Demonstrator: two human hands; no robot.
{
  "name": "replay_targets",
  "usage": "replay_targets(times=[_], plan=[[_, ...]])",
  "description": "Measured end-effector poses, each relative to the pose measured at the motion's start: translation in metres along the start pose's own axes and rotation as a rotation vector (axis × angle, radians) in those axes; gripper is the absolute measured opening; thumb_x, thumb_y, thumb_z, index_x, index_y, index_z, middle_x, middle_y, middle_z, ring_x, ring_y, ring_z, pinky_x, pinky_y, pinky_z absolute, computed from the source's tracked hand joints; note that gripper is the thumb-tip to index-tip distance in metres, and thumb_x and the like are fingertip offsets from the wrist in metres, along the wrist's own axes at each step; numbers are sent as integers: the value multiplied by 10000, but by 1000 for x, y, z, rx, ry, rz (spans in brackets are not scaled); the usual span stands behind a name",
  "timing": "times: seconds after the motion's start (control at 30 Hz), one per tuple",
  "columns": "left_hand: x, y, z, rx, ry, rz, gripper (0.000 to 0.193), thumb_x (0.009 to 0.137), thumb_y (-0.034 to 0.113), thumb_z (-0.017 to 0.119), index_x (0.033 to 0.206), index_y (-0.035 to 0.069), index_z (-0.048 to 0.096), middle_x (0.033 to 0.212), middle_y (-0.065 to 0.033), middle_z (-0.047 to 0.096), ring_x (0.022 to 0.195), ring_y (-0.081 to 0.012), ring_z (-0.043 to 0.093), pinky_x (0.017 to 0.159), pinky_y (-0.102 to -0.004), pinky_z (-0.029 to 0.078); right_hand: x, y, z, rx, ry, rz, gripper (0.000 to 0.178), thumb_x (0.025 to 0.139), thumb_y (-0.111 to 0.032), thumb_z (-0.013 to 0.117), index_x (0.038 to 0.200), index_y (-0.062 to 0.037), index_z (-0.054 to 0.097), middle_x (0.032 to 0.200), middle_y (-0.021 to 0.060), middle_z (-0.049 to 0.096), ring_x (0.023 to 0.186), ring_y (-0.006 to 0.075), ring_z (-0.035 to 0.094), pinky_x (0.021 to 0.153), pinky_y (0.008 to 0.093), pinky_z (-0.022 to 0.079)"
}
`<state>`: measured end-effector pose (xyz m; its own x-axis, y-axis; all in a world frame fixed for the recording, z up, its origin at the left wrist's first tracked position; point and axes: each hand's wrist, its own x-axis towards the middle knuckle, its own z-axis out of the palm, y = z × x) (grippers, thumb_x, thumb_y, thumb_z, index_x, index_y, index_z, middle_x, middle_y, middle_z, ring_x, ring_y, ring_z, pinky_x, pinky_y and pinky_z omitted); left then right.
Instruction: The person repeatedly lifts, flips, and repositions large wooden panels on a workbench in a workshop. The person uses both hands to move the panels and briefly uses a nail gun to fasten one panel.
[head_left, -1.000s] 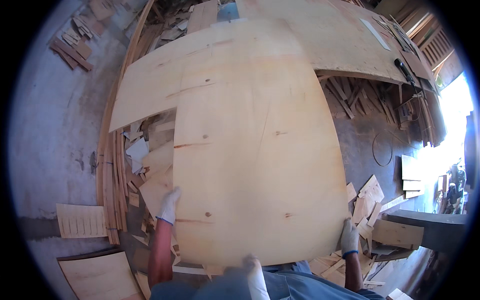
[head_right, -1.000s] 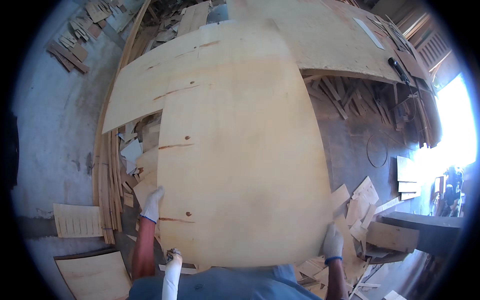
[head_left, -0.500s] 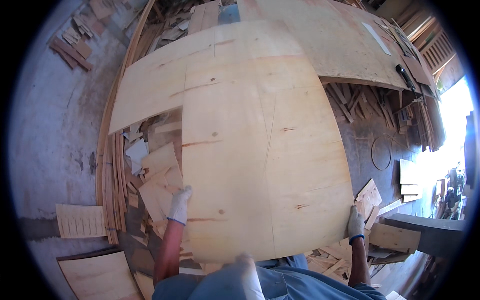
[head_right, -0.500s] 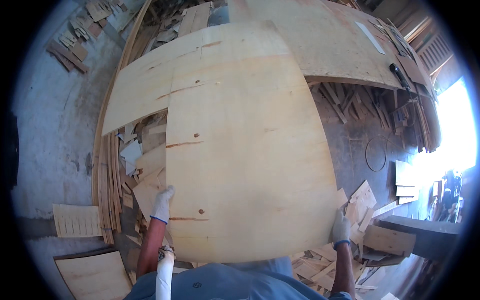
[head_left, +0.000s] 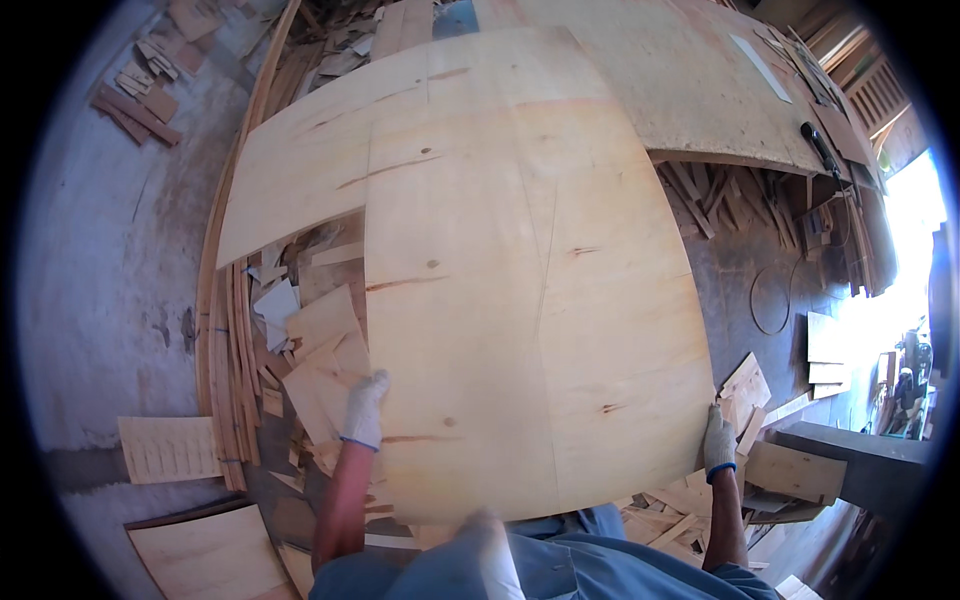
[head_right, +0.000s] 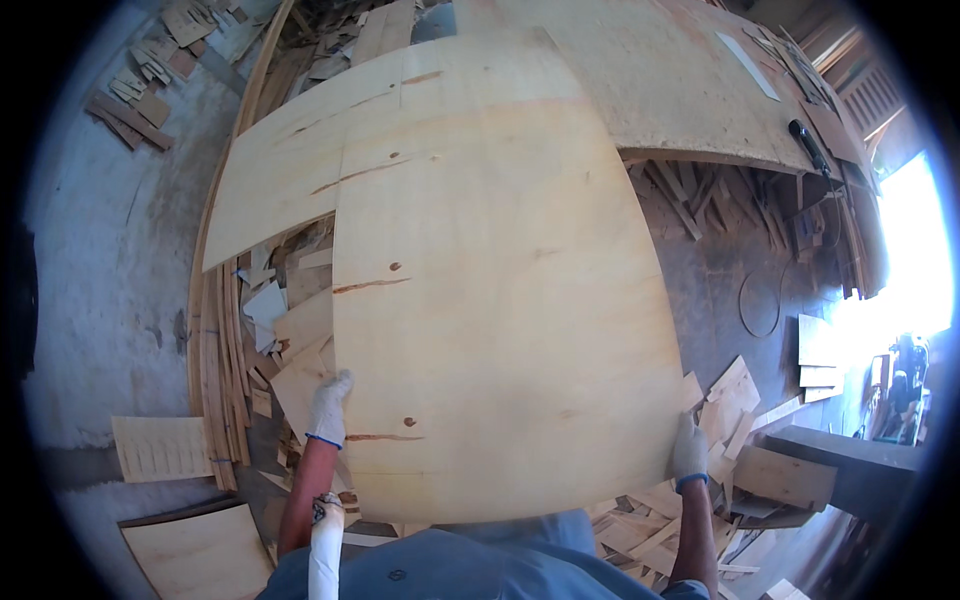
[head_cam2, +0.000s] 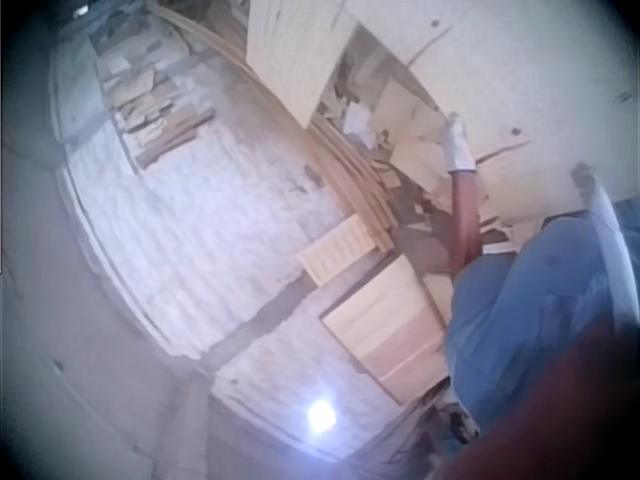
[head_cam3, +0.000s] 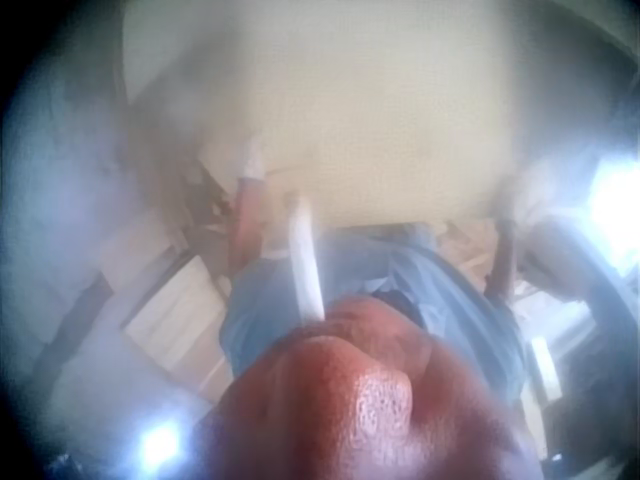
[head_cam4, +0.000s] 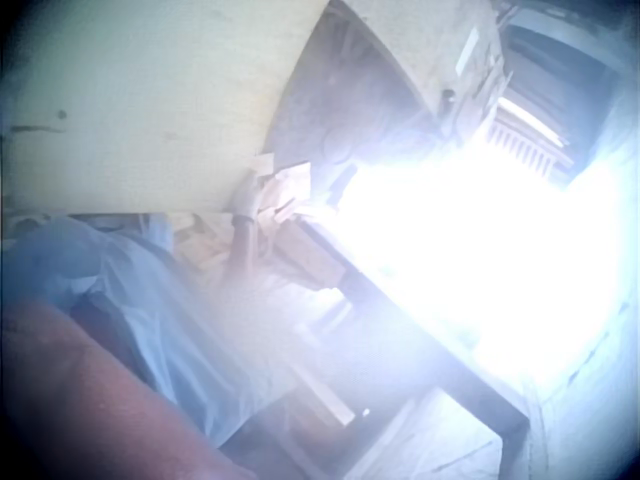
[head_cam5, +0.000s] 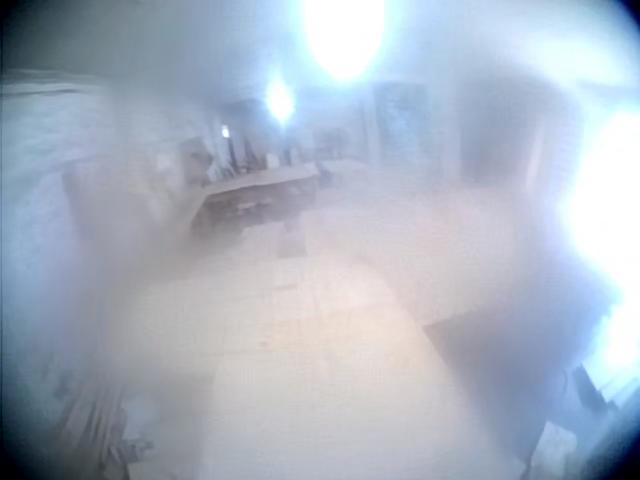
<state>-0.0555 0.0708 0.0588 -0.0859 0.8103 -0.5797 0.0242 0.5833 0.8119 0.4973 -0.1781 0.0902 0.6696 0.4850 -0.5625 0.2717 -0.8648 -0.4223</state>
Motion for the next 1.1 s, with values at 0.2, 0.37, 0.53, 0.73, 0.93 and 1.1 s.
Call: replay_targets(times=[0.2, 0.37, 0.53, 0.73, 0.93, 1.1], plan=[[24, 1, 6, -18, 80, 60, 353, 938, 268, 615, 1066, -59, 656, 998, -106, 685, 867, -163, 664, 777, -293, 541, 10, -19, 6, 103, 123, -2, 668, 1002, -498, 362, 945, 102, 648, 677, 104, 602, 664, 177, 558, 623, 372, 437], [19, 33, 20, -76, -19, -10, 342, 942, 256, 605, 1063, -60, 654, 1006, -104, 680, 864, -167, 660, 769, -302, 548, 35, 7, 16, 63, 199, -189, 656, 994, -501, 387, 983, 98, 654, 723, 132, 632, 712, 188, 581, 663, 375, 454], [14, 37, 29, -61, 15, 50, 353, 940, 284, 609, 1041, -50, 659, 986, -101, 683, 850, -175, 663, 760, -305, 550, 35, -23, 5, 122, 138, -10, 665, 993, -498, 392, 934, 109, 655, 688, 133, 619, 684, 192, 576, 636, 389, 448], [39, 12, 15, -24, 22, -22, 349, 926, 273, 629, 1077, -41, 655, 1002, -84, 677, 896, -167, 651, 809, -298, 535, 58, -6, 6, 86, 164, -16, 678, 995, -502, 381, 821, 99, 641, 565, 95, 544, 567, 182, 520, 535, 411, 401], [45, 20, 23, -75, 94, 73, 307, 915, 222, 642, 1045, -55, 665, 987, -70, 676, 890, -141, 637, 811, -287, 525, 47, -20, 5, -61, 74, -75, 459, 1018, -398, 379, 1106, -9, 606, 877, 232, 648, 867, 382, 607, 739, 464, 457], [54, 18, 18, -102, 65, 5, 305, 897, 207, 662, 1055, -54, 662, 1029, -81, 672, 888, -150, 644, 816, -293, 528, 51, -1, 19, -165, 107, -185, 408, 1027, -354, 374, 1160, -32, 586, 937, 280, 655, 904, 437, 621, 737, 495, 461]])
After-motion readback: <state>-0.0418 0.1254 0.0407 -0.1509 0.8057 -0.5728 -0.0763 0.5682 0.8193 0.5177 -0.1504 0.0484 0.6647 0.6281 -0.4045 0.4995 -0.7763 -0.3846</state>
